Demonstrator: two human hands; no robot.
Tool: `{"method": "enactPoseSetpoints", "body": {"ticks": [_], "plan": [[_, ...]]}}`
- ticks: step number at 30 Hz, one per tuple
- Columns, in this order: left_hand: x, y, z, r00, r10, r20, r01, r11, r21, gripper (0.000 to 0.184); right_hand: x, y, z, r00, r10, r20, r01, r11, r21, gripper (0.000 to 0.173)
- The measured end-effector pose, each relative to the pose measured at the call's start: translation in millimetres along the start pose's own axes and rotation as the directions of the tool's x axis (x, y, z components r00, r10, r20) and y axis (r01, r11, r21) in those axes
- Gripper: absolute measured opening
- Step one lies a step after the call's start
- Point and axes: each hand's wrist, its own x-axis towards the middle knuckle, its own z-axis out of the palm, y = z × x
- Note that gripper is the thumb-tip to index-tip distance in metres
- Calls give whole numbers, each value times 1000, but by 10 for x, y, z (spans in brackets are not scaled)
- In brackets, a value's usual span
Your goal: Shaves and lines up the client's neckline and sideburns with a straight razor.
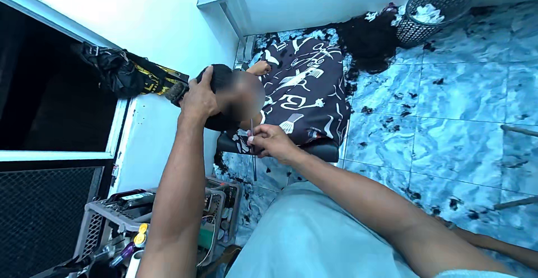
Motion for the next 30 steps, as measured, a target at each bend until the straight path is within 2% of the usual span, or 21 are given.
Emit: {"method": "enactPoseSetpoints", "body": {"ticks": [4, 9, 13, 30], "plan": [[56, -42, 70, 999, 32, 13, -32, 999, -30, 108, 207, -33, 43, 998, 40, 49, -39, 999, -7, 21], [65, -97, 73, 999, 42, 28, -40, 996, -81, 103, 202, -98, 63, 997, 19, 79, -18, 1000, -12, 21], [73, -117, 104, 999, 36, 13, -35, 995, -93, 101, 257, -155, 45, 993, 66, 101, -67, 998, 4, 21], [80, -114, 123, 998, 69, -2, -69, 989, -131, 94, 272, -184, 52, 989, 96, 108, -104, 992, 70, 20]]}}
